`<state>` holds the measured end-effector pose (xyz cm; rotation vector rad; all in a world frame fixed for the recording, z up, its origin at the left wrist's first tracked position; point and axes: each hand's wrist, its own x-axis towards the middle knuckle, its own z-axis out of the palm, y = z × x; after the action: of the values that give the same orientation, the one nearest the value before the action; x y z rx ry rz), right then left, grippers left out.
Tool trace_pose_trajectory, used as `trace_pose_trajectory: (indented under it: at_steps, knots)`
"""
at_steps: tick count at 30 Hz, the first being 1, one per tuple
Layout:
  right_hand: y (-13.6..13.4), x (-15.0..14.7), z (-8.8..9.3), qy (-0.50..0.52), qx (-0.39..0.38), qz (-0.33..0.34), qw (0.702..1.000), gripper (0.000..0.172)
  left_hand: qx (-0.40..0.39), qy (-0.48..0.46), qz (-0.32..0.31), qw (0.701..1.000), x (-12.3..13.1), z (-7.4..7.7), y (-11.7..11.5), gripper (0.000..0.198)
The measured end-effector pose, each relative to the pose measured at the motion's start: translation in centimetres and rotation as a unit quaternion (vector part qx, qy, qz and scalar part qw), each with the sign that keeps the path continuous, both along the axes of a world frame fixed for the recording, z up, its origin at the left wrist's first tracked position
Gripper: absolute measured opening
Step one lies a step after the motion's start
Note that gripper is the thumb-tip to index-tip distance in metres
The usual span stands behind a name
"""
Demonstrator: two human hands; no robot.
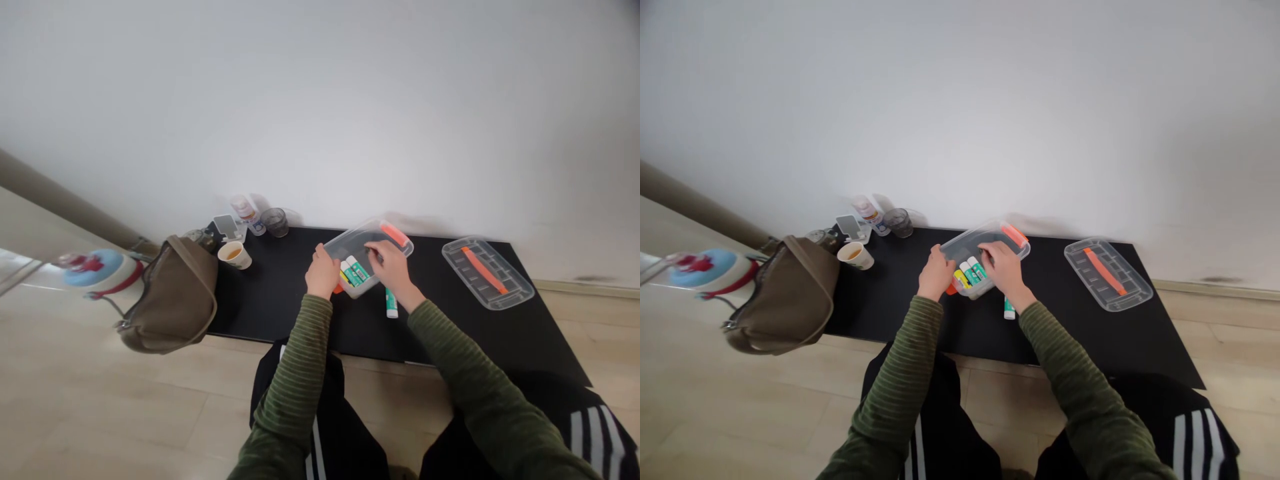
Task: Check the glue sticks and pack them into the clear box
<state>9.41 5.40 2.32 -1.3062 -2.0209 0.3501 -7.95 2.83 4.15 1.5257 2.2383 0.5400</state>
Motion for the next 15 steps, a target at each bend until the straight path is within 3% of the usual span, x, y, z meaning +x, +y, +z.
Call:
trace_pose_trajectory:
  at_steps: [3,8,11,15]
  knots:
    - [-3.3,2.3,-3.3,0.113,0.030,-0.089,0.989,0.030,-0.001,-0.011,0.004,1.000,0.0,-0.1,0.1,0.054]
    - [-7.3,4.7,-8.8,0.156,-0.038,-0.197,0.967,0.029,0.000,-0.018,0.003,1.000,0.1,0.1,0.1,0.054]
    - [-7.9,4.8,-10.4,0.108,-0.089,-0.211,0.967,0.030,0.000,-0.022,0.004,1.000,0.0,0.1,0.1,0.055]
    - [-7.3,4.3,-10.9,0.037,-0.125,-0.186,0.974,0.039,0.017,-0.022,-0.007,1.000,-0.2,-0.4,0.3,0.055]
